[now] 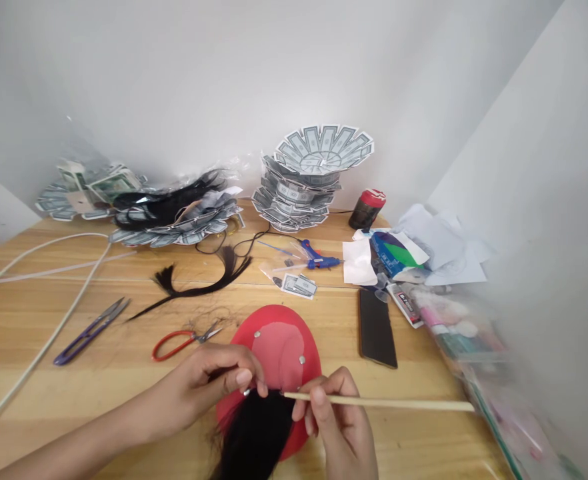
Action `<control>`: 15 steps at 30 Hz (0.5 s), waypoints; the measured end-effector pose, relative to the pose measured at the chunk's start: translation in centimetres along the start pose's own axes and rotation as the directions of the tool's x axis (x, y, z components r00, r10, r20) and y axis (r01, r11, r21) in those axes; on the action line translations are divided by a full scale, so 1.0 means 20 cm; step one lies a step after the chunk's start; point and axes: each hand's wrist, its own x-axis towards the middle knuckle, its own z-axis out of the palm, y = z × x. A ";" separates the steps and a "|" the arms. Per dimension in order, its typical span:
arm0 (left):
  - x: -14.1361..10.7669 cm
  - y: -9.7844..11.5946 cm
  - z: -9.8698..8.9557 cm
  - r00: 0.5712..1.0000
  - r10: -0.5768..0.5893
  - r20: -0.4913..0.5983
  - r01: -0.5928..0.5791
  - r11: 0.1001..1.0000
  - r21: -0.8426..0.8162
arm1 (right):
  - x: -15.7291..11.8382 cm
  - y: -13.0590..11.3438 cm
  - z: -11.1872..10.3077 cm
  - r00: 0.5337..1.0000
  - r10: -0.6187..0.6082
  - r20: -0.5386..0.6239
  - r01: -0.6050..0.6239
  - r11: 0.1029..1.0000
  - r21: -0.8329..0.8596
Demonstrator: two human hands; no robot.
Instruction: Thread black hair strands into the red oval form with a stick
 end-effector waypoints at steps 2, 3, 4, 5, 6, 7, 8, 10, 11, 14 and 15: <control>0.00 0.00 0.00 1.000 -0.001 0.008 0.001 1.000 -0.005 | 0.00 0.00 0.01 1.000 0.017 -0.018 -0.017 1.000 0.000; 0.00 0.00 0.00 1.000 -0.001 0.010 0.001 1.000 -0.008 | 0.00 0.00 0.01 0.999 0.022 -0.028 -0.022 1.000 -0.002; 0.00 0.00 0.01 1.000 -0.002 0.011 0.003 1.000 -0.010 | -0.01 0.00 0.01 0.999 0.022 -0.037 -0.022 1.000 -0.009; 0.00 0.00 0.01 1.000 -0.004 0.010 0.004 1.000 -0.012 | -0.01 0.00 0.01 0.999 0.019 -0.045 -0.020 1.000 -0.019; 0.00 0.00 0.01 1.000 -0.007 0.007 0.007 1.000 -0.014 | -0.01 0.00 0.01 0.999 0.014 -0.053 -0.016 0.999 -0.031; 0.00 0.00 0.01 1.000 -0.010 0.003 0.010 1.000 -0.014 | -0.01 0.01 0.01 0.998 0.008 -0.059 -0.010 0.999 -0.041; 0.00 0.00 0.01 1.000 -0.013 -0.003 0.013 1.000 -0.015 | -0.01 0.01 0.01 0.998 -0.002 -0.065 -0.001 0.999 -0.048; -0.01 -0.01 0.01 1.000 -0.018 -0.015 0.018 1.000 -0.020 | -0.02 0.02 0.01 0.997 -0.024 -0.075 0.021 0.999 -0.047; -0.02 -0.01 0.01 1.000 -0.021 -0.023 0.020 1.000 -0.024 | -0.02 0.02 0.01 0.996 -0.031 -0.082 0.028 0.999 -0.041; -0.05 -0.05 0.00 0.996 -0.025 -0.080 0.023 0.999 -0.031 | -0.02 0.03 0.01 0.994 -0.046 -0.101 0.043 0.999 -0.032; -0.06 -0.07 0.00 0.993 -0.028 -0.114 0.025 0.999 -0.029 | -0.02 0.04 0.01 0.993 -0.051 -0.108 0.048 0.998 -0.032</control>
